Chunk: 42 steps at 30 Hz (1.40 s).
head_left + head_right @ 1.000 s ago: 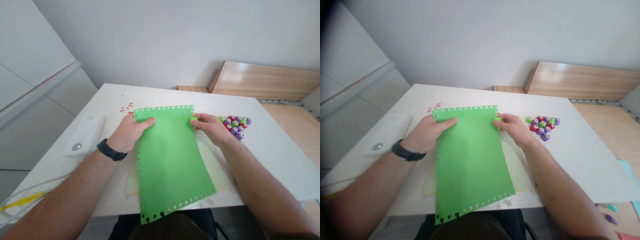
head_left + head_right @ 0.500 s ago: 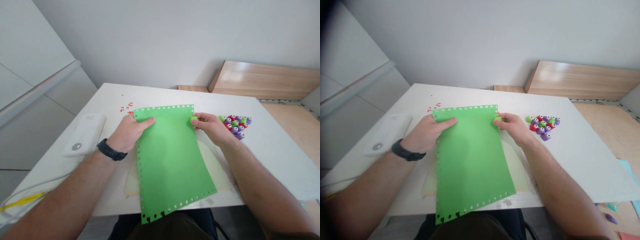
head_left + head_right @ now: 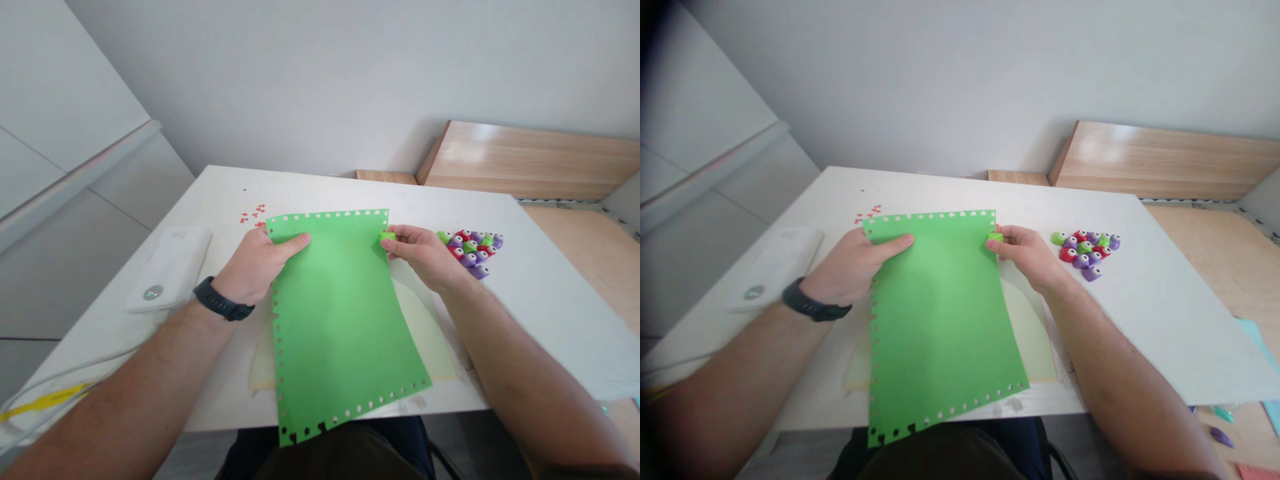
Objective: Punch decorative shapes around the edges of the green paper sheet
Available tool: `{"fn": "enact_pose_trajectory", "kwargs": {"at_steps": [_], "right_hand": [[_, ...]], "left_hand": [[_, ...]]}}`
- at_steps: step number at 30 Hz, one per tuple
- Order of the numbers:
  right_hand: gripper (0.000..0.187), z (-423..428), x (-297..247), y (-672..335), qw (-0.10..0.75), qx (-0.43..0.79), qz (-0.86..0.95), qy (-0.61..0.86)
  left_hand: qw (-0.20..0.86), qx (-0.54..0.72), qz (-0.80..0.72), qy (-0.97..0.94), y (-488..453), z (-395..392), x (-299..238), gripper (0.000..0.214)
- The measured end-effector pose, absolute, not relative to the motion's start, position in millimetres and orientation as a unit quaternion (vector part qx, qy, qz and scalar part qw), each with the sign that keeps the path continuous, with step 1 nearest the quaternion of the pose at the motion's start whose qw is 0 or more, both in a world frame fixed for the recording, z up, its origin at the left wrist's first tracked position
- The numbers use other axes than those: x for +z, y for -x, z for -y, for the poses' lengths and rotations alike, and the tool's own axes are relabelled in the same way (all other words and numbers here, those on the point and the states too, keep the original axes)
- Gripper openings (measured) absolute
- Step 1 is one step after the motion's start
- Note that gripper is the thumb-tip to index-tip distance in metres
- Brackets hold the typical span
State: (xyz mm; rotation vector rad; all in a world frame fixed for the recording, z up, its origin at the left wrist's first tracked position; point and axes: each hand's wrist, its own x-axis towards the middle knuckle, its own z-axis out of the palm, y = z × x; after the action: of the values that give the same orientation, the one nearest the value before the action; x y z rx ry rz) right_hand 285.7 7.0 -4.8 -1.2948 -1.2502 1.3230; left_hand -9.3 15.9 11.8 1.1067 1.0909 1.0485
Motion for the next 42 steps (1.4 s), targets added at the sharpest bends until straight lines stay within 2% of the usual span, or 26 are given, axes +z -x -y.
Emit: {"fn": "enact_pose_trajectory", "kwargs": {"at_steps": [22,30,42], "right_hand": [[0.036,-7.9,-6.9,-287.0,0.439,0.539,0.506,0.510],[0.037,-7.5,-5.5,-286.6,0.439,0.533,0.504,0.519],[0.042,-6.5,-3.9,-286.1,0.436,0.529,0.504,0.525]], "left_hand": [[0.591,0.447,-0.483,-0.467,7.4,-14.2,16.0,0.053],[0.593,0.442,-0.481,-0.471,8.6,-14.8,14.1,0.048],[0.595,0.453,-0.467,-0.472,8.8,-14.5,14.3,0.053]]}}
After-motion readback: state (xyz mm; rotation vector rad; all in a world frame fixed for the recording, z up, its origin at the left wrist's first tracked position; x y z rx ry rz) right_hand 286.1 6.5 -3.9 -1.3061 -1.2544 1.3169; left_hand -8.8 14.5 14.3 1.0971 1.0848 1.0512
